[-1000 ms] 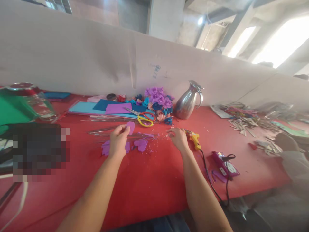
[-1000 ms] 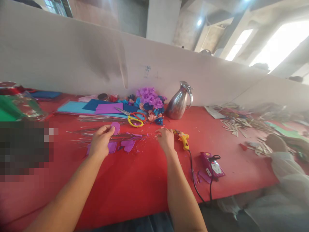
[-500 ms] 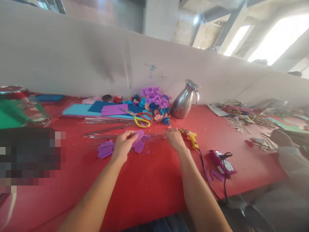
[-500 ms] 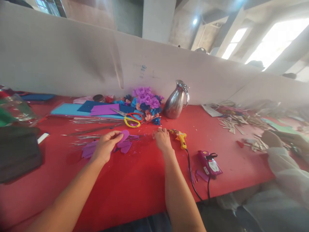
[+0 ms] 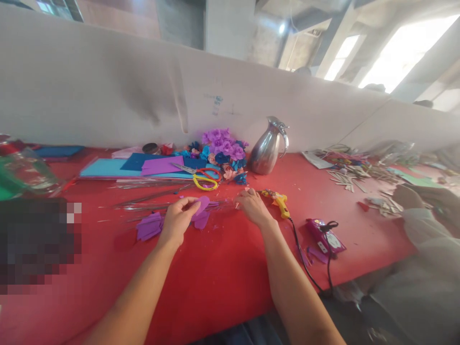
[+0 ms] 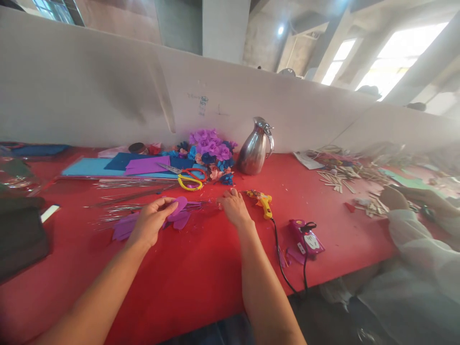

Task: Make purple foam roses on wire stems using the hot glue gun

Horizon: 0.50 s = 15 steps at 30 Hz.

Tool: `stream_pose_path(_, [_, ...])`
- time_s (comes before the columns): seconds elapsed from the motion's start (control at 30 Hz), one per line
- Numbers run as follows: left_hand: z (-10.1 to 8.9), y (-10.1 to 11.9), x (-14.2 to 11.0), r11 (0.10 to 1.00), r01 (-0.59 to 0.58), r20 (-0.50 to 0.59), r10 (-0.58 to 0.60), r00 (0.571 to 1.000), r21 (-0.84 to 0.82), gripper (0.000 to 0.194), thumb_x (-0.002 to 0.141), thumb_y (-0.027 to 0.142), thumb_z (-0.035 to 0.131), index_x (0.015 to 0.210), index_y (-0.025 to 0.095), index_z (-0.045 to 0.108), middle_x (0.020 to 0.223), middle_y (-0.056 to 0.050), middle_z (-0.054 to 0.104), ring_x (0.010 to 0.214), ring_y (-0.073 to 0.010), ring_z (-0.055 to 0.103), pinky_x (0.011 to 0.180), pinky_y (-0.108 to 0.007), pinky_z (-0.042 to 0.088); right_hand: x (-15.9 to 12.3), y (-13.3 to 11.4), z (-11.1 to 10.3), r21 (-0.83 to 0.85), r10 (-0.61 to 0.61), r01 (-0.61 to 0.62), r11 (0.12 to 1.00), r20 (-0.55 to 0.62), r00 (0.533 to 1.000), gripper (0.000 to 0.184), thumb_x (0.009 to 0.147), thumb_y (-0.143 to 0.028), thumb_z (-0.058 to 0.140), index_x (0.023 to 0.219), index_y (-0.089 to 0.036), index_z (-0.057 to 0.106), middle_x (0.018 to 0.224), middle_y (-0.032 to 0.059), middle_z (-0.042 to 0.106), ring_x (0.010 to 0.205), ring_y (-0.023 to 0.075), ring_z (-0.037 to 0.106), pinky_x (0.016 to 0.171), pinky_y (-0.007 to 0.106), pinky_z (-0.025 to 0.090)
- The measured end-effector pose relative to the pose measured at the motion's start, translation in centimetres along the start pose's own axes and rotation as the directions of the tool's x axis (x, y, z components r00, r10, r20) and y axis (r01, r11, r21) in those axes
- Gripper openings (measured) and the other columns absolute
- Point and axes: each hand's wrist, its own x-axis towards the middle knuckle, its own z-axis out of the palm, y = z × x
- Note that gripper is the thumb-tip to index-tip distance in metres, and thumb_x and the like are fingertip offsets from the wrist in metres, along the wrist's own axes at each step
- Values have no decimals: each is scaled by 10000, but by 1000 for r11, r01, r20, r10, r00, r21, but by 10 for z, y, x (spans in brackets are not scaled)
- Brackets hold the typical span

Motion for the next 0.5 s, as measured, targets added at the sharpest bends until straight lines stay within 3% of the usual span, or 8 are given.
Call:
stream_pose_path(0.27, [0,2,1,1000,17,-20,-17,1000,23,353,471,442,809,682,179,708,622,-7,637,604,-141,510,591,-257,371,-3,-21,-6,-39,-15,17,999,47,999,256,927,-109,418,961,-177,663,1050,121,657,1079,259,469,876,352,364])
stream_pose_path(0.4, [-1,0,3,999,11,-2,-11,1000,-33,443,458,451,823,785,173,711,724,-24,678,655,-150,559,630,-262,407,-6,-30,-12,-37,41,-39,999,44,998,242,912,-95,423,996,-174,636,977,106,687,1005,232,555,794,304,385])
stream_pose_path(0.5, [-1,1,3,998,3,5,-2,1000,-67,526,457,459,833,883,179,704,746,-27,684,662,-158,580,622,-264,420,-12,-29,-24,-20,160,-160,987,8,987,223,932,-179,425,1051,-196,613,962,81,698,887,203,615,685,269,384])
